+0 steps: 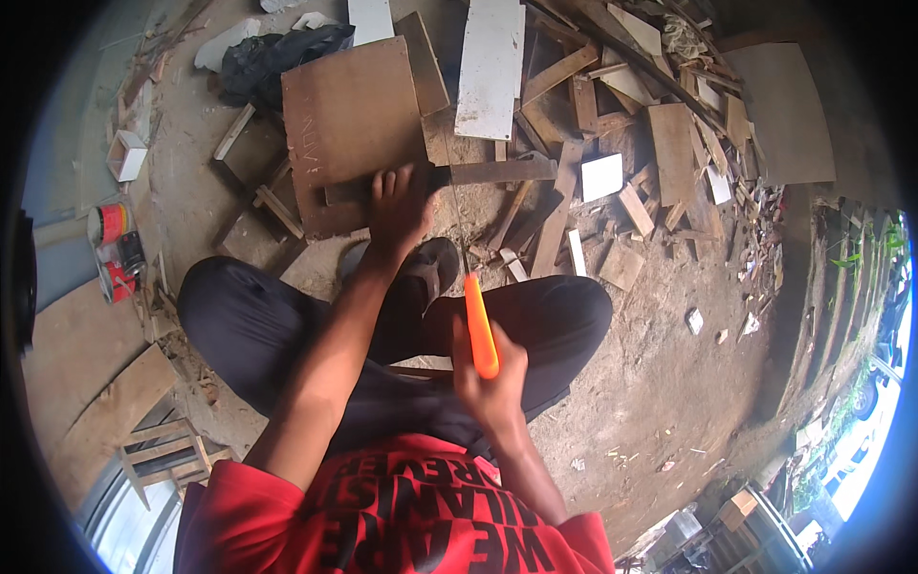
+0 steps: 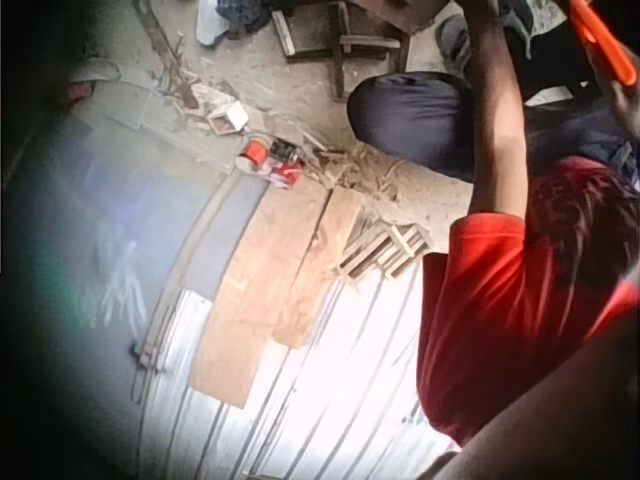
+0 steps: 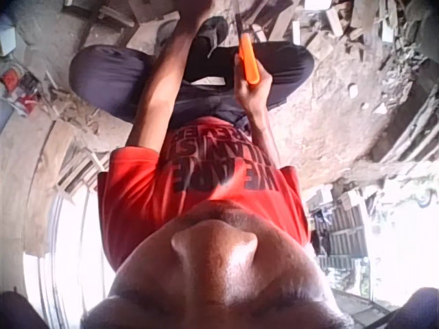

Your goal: The person sits on the floor and uses a hand saw to cut a small piece of wood placed on a makeshift wooden stand. They repeatedly saw through the wood, adjust its position, and eventually separate a small piece from the main block.

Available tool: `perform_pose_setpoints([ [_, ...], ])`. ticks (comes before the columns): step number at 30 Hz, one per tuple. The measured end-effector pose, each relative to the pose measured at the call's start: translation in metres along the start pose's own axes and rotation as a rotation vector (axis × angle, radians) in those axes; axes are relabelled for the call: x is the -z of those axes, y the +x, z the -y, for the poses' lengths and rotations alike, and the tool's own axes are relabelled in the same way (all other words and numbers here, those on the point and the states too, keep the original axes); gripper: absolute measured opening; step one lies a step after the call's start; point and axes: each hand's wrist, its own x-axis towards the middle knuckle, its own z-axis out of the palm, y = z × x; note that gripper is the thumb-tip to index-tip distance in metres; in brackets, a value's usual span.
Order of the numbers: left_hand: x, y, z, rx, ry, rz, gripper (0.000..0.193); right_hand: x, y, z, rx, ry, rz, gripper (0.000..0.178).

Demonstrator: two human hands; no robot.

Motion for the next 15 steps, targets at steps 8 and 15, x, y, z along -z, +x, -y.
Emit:
perform_pose_setpoints([
  [8,0.001,0.001,-0.002,-0.015,-0.048,-0.043,0.048,0.042,-0.044,0.030,-0.142,-0.062,-0.023,0.018],
  [15,0.002,0.003,-0.003,-0.022,-0.072,-0.074,0.038,-0.050,0.154,0.022,0.039,-0.122,-0.083,0.036],
])
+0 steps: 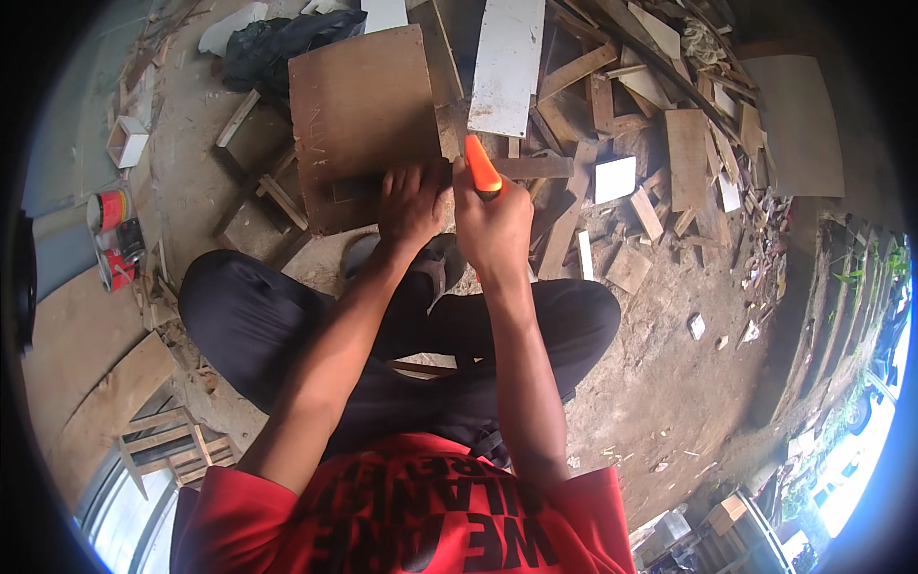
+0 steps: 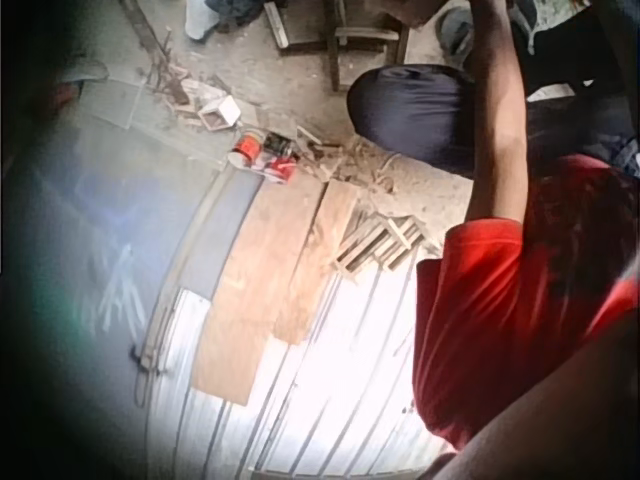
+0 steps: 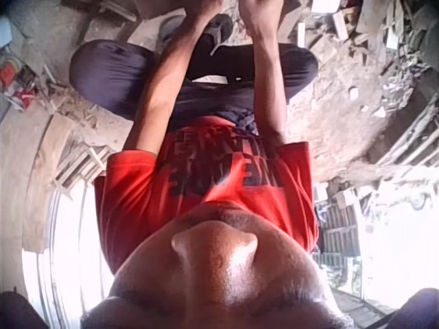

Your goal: The person sits on the floor and uses a hand saw to cut a small piece of wood placed on a makeshift wooden stand. They repeatedly saw through the wood, adjust its position, and eventually separate a small piece from the main block.

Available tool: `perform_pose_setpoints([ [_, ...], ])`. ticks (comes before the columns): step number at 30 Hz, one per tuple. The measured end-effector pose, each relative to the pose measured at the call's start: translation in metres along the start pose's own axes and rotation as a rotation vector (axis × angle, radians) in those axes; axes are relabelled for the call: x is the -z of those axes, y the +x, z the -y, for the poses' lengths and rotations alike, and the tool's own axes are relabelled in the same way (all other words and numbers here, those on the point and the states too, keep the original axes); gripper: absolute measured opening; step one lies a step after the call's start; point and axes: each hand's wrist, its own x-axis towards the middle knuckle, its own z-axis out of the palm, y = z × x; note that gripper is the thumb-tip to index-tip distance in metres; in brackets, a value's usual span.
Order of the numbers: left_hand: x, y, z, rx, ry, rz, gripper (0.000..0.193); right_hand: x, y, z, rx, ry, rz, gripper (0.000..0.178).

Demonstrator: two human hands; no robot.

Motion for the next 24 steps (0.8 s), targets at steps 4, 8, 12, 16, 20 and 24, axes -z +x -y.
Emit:
perform_pose_setpoints([
  [4,-0.003,-0.001,0.001,-0.001,-0.030,-0.054,0.035,-0.009,-0.020,-0.044,0.145,0.130,-0.013,0.032],
  [8,-0.006,-0.001,0.002,-0.018,0.030,-0.049,0.039,-0.001,-0.104,-0.070,0.138,0.266,-0.098,0.016],
  [12,-0.002,-0.001,0.004,-0.004,-0.014,-0.027,0.044,0.052,-0.210,-0.085,-0.016,0.156,0.018,0.011],
  [16,-0.002,-0.004,0.004,-0.015,-0.020,0.009,0.049,0.075,-0.215,-0.062,0.134,0.067,-0.055,0.018],
  [20,0.000,-0.003,0.002,-0.019,-0.031,-0.001,0.051,0.087,-0.198,-0.055,-0.086,0.225,-0.051,0.022],
  [24,-0.003,-0.004,0.002,0.007,-0.036,0.025,0.049,0.085,-0.168,-0.038,-0.024,0.116,0.023,0.019],
])
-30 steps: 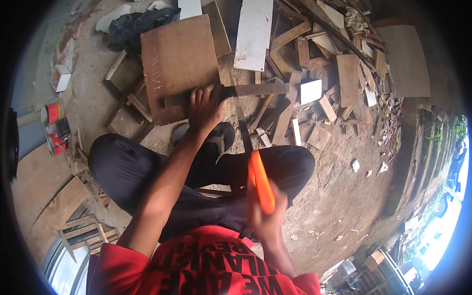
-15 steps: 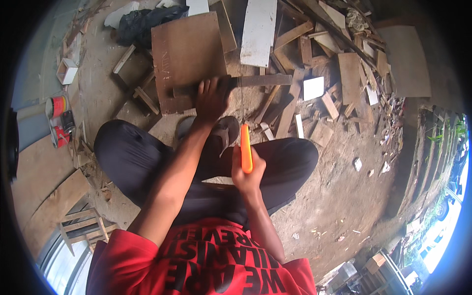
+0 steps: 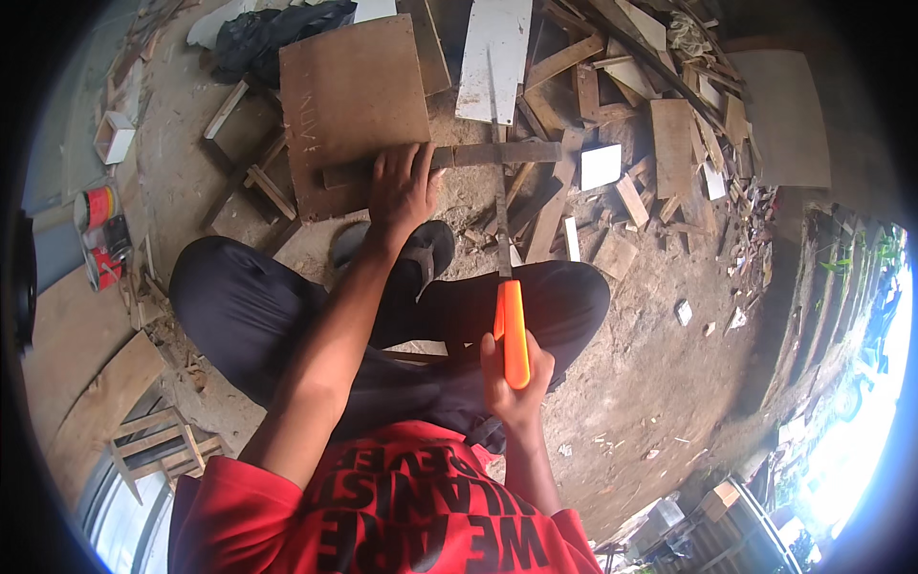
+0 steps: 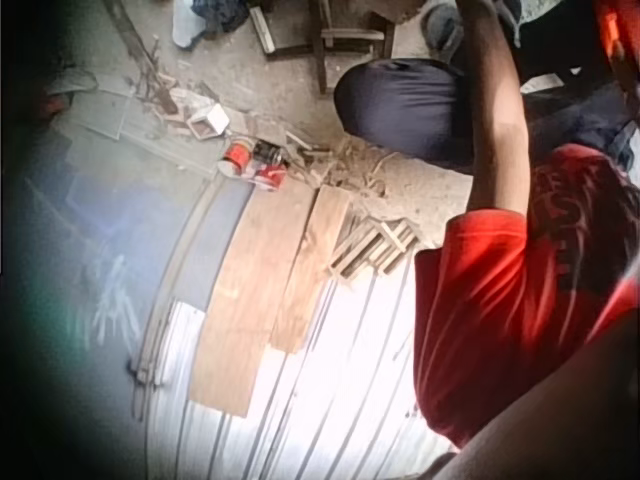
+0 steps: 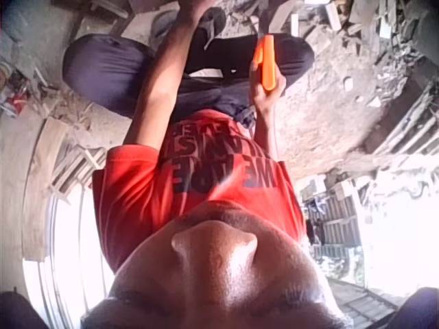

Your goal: The person sits on the floor and uses a hand saw to cut a small piece of wood placed on a makeshift wooden stand. They repeatedly saw through the wood, adjust its position, and eventually separate a small piece from the main block.

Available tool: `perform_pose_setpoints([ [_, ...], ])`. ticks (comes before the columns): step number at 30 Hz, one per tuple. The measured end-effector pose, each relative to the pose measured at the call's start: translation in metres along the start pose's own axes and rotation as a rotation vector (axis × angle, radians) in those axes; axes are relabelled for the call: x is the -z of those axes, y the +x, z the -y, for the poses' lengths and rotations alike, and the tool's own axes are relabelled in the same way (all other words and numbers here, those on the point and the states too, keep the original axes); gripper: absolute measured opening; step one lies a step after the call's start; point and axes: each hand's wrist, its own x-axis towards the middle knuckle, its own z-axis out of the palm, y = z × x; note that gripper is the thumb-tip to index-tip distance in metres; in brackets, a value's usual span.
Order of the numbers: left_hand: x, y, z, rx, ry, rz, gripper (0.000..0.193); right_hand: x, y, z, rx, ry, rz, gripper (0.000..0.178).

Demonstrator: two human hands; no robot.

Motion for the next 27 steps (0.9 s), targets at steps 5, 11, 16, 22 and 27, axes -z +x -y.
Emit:
perform_pose_setpoints([
  [5,0.002,0.002,-0.004,0.021,0.065,-0.001,0.045,-0.004,-0.005,-0.014,-0.070,0.082,0.027,0.018],
  [11,-0.001,0.001,-0.003,0.006,0.097,-0.039,0.043,-0.006,-0.019,-0.013,0.099,0.042,0.157,0.025],
  [16,0.003,0.001,-0.005,0.012,0.080,-0.037,0.042,-0.001,-0.041,-0.029,0.170,-0.053,0.055,0.039],
  [22,0.000,0.000,-0.003,0.026,0.106,0.010,0.044,0.005,-0.055,-0.037,0.186,-0.032,0.023,0.022],
  [27,-0.004,0.003,-0.004,0.019,0.135,0.024,0.047,0.014,-0.068,-0.025,0.128,-0.097,0.053,0.019],
])
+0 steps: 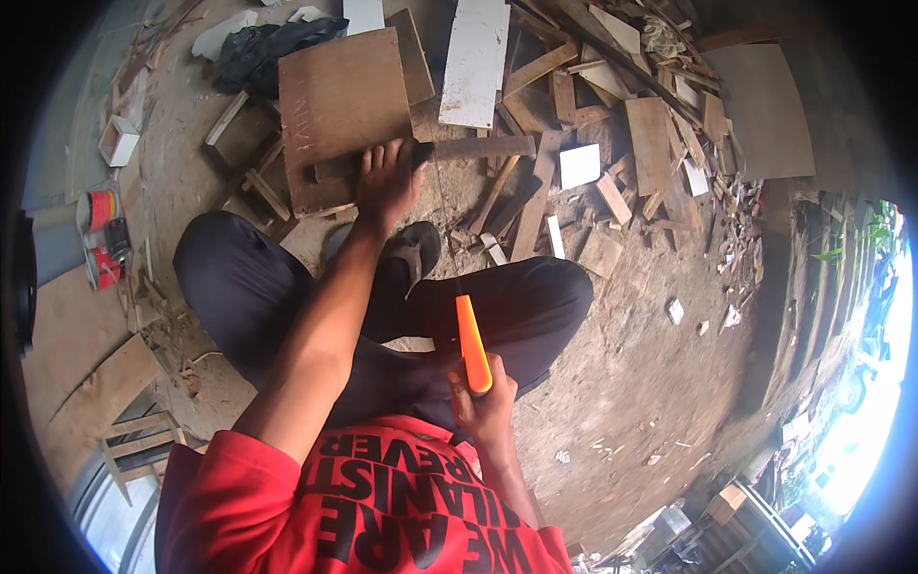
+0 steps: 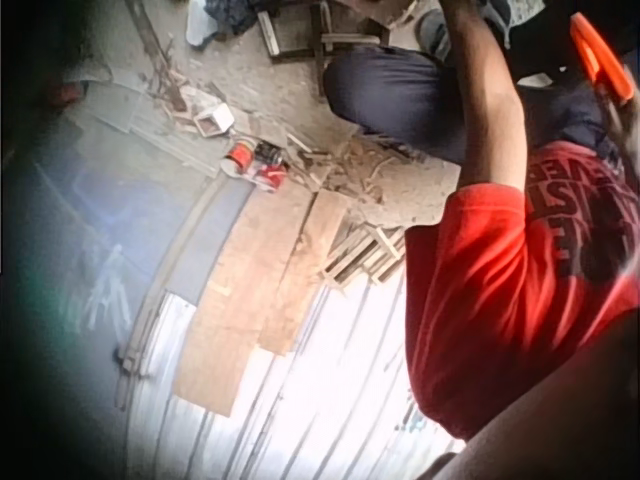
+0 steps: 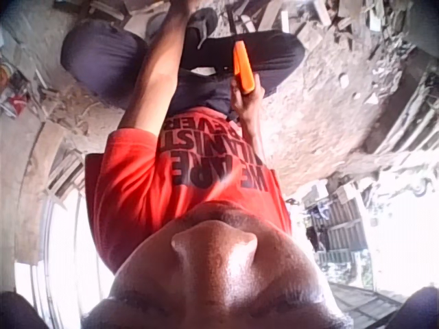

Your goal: The person sits on the floor and uses a hand saw to cut a small piece of wood placed on a makeshift wooden stand. They repeatedly saw through the wood, adjust its position, and eventually separate a small piece from the main block.

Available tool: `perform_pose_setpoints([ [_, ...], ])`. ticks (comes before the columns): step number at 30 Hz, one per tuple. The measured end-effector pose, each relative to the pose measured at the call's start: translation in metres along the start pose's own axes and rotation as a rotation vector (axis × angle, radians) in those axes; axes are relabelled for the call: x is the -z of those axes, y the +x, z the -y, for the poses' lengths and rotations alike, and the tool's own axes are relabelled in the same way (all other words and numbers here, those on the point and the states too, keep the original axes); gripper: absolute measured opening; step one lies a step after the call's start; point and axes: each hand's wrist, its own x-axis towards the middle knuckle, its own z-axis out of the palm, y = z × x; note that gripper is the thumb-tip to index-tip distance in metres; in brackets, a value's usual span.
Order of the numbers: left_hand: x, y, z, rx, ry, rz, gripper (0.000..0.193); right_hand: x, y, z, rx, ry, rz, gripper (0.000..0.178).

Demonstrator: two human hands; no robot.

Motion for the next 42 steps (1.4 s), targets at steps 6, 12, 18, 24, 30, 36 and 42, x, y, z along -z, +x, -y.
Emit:
perform_pose_setpoints([
  [6,0.004,-0.006,0.002,0.035,-0.005,0.078,0.049,0.015,-0.020,0.012,-0.113,0.022,-0.016,0.016],
  [12,0.004,-0.002,0.003,-0.023,0.041,0.020,0.047,-0.019,0.096,0.029,-0.083,0.056,-0.060,0.031],
  [18,0.005,-0.001,-0.002,-0.017,-0.013,-0.083,0.041,-0.098,0.226,-0.008,0.153,0.070,-0.144,0.031],
  [24,0.006,0.002,0.001,-0.031,-0.033,-0.082,0.037,-0.112,0.189,-0.049,0.060,0.272,-0.149,0.023],
  [30,-0.002,0.000,0.006,-0.003,-0.007,-0.005,0.041,-0.066,0.113,-0.004,-0.015,0.076,-0.096,0.016],
  [36,0.002,-0.002,0.002,0.001,-0.016,0.026,0.049,-0.004,-0.016,0.012,-0.282,0.020,-0.023,0.011],
  [42,-0.005,-0.006,0.004,0.002,-0.016,0.012,0.047,-0.013,0.051,0.040,-0.113,0.026,-0.112,0.015],
])
